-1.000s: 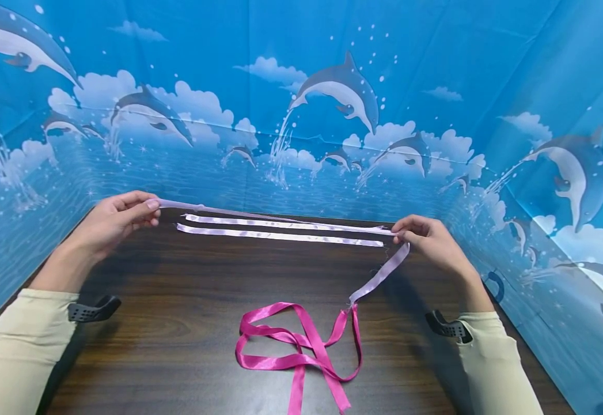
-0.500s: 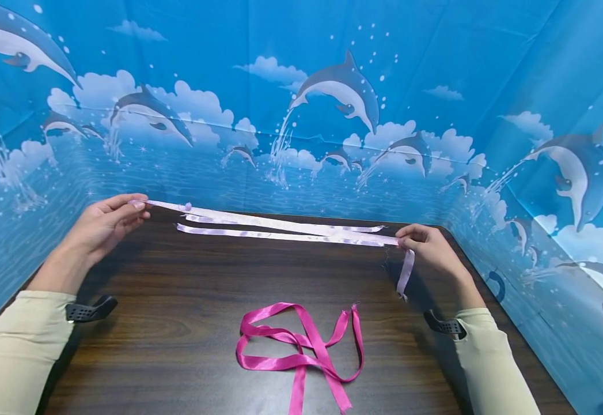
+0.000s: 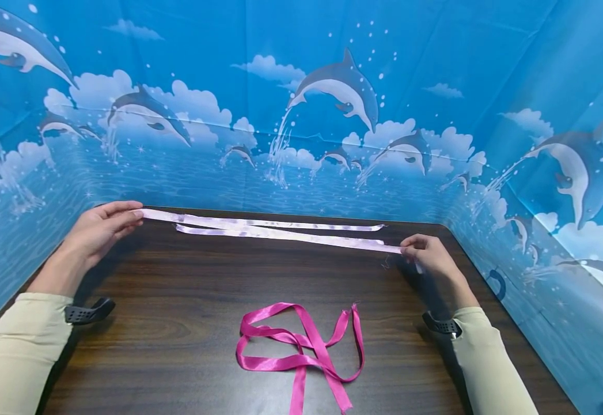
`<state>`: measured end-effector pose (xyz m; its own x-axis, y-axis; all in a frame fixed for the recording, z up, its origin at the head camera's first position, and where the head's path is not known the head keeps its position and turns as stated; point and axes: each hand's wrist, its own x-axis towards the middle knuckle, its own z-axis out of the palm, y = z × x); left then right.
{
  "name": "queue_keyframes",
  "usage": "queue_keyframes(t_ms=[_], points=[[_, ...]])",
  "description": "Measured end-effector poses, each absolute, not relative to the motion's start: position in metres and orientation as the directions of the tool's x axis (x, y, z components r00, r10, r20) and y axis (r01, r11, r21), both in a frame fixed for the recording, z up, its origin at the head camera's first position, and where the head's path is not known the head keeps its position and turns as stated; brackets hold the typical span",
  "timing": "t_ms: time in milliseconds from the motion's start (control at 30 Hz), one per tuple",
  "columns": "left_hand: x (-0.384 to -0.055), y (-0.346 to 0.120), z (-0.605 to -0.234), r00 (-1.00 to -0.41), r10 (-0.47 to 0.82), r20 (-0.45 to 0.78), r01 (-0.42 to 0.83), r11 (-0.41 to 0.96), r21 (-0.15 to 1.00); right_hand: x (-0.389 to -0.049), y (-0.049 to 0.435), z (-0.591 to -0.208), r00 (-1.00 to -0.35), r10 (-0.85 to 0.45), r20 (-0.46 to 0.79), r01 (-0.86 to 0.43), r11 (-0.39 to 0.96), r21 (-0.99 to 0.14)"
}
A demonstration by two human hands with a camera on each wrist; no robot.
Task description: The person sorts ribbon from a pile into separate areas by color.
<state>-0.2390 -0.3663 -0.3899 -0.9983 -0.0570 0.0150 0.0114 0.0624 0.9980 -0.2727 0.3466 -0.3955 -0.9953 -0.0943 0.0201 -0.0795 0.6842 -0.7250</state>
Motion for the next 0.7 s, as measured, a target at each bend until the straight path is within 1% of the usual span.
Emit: queue_keyframes(t_ms=[67,133,233,300,400,500,700], points=[[-0.241,-0.369,-0.395,-0.998,-0.068,0.017,0.007,0.141,0.990,-0.274,0.349,-0.399,-0.997,-0.078,0.012,-0.063,0.700,-0.712],[-0.243,-0.371,-0.399,-0.996,-0.093,0.019,-0.006,0.268,0.963,-0.275,0.351,-0.402,-0.998,-0.061,0.006,-0.048,0.711,-0.701],[-0.243,-0.374,-0.405,-0.989,-0.148,-0.001,-0.063,0.415,0.908,-0.276,0.353,-0.406,-0.999,-0.033,0.012,-0.033,0.724,-0.689],[-0.244,-0.375,-0.409,-0.982,-0.188,-0.017,-0.108,0.487,0.867,-0.276,0.353,-0.409,-0.999,-0.023,0.025,-0.034,0.737,-0.675],[-0.245,-0.377,-0.413,-0.974,-0.223,-0.034,-0.146,0.507,0.849,-0.278,0.353,-0.412,-0.997,-0.033,0.064,-0.067,0.749,-0.659],[-0.247,-0.378,-0.416,-0.970,-0.239,-0.034,-0.158,0.522,0.838,-0.280,0.353,-0.415,-0.993,-0.048,0.103,-0.104,0.750,-0.654],[-0.246,-0.378,-0.420,-0.974,-0.223,-0.045,-0.165,0.556,0.815,-0.281,0.352,-0.419,-0.987,-0.054,0.148,-0.137,0.758,-0.638]])
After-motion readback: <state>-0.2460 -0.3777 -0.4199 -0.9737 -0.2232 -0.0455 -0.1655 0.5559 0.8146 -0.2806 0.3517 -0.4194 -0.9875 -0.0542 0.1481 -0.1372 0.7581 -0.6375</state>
